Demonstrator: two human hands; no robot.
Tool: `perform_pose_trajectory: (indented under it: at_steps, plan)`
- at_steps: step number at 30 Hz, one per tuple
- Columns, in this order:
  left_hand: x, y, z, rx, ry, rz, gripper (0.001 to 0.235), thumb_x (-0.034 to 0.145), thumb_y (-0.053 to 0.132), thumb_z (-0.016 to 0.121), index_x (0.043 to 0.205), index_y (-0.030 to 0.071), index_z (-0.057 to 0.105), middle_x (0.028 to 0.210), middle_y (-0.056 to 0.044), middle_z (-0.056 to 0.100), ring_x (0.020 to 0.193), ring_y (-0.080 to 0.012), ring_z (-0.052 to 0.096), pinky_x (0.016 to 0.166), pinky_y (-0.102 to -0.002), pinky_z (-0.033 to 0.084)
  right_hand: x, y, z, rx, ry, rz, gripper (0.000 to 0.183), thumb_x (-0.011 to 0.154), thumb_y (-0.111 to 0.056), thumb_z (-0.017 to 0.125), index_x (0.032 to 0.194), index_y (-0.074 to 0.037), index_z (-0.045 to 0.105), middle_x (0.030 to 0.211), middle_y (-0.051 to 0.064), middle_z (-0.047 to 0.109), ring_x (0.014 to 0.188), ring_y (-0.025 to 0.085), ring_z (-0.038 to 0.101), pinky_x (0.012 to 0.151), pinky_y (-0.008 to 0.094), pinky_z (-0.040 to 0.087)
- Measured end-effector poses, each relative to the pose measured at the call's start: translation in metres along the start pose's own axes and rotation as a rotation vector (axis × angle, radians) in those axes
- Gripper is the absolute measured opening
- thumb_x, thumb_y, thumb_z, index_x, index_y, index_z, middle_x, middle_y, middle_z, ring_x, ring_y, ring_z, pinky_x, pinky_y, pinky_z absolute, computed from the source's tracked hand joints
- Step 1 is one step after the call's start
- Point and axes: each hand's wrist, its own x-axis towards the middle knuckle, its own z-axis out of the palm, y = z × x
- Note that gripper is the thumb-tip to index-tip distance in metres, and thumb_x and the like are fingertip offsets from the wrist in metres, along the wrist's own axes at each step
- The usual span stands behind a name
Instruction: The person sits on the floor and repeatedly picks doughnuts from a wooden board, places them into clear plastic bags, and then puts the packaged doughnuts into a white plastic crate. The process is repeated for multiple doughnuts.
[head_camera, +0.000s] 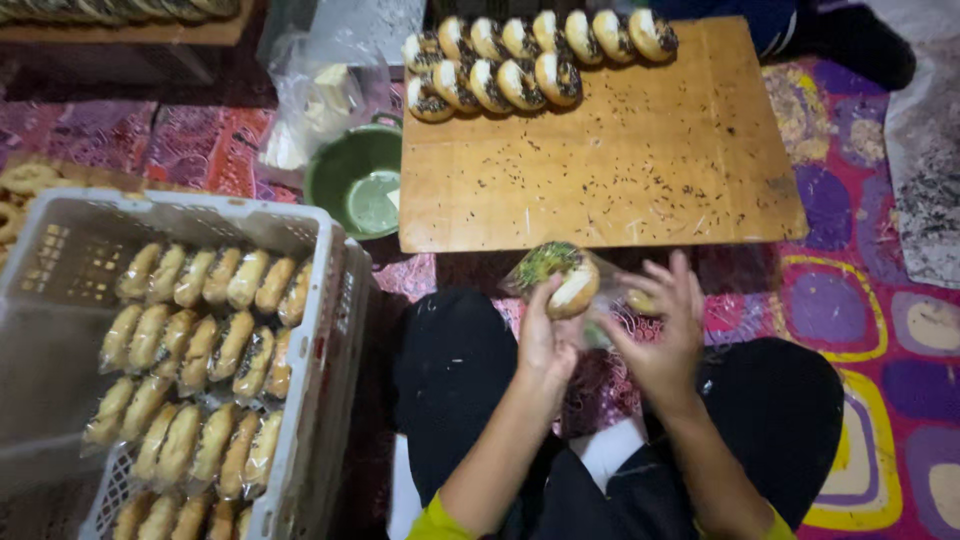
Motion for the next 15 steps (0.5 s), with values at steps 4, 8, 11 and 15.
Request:
perform_pose_trajectory:
  at_steps: [4, 8, 11, 15]
  plan:
    - [-0.015, 0.009, -0.022, 0.253, -0.052, -0.009, 0.087, 0.096, 0.035, 0.068, 0.161, 0.038, 0.010, 0.148, -0.008, 0.056, 0.122, -0.0296, 0.068, 0.086, -0.048, 0.064, -0.006, 0.021, -0.016, -0.123, -0.105, -0.259, 0.025, 0.084, -0.017, 0.080, 0.108, -0.012, 0.073, 0.120, 0.012, 0.071, 0.123, 0.029, 0.059, 0.105, 0.046, 0.049]
    - [-0.035, 0.023, -0.026, 0.605, -0.176, 0.270, 0.043, 0.102, 0.029, 0.067, 0.134, 0.004, 0.051, 0.122, -0.018, 0.070, 0.106, -0.0256, 0.072, 0.088, -0.038, 0.061, -0.020, 0.069, -0.013, 0.032, -0.448, 0.264, 0.018, 0.098, -0.027, 0.073, 0.103, -0.011, 0.080, 0.101, 0.008, 0.078, 0.090, 0.020, 0.075, 0.080, 0.034, 0.058]
    - [-0.048, 0.026, -0.035, 0.698, -0.144, 0.367, 0.038, 0.104, 0.024, 0.065, 0.118, -0.011, 0.072, 0.105, -0.021, 0.078, 0.093, -0.0228, 0.075, 0.085, -0.033, 0.060, -0.042, 0.116, 0.010, 0.510, -0.387, 0.602, 0.027, 0.103, -0.031, 0.072, 0.112, -0.005, 0.074, 0.099, 0.015, 0.075, 0.088, 0.028, 0.074, 0.078, 0.039, 0.058]
    - [-0.033, 0.034, -0.042, 0.621, -0.049, 0.273, 0.034, 0.102, 0.020, 0.062, 0.112, -0.010, 0.072, 0.100, -0.018, 0.079, 0.086, -0.0201, 0.075, 0.081, -0.032, 0.059, -0.045, 0.210, 0.088, 1.363, 0.101, 1.338, 0.057, 0.101, -0.035, 0.067, 0.142, -0.003, 0.044, 0.129, 0.023, 0.057, 0.120, 0.037, 0.059, 0.102, 0.056, 0.048]
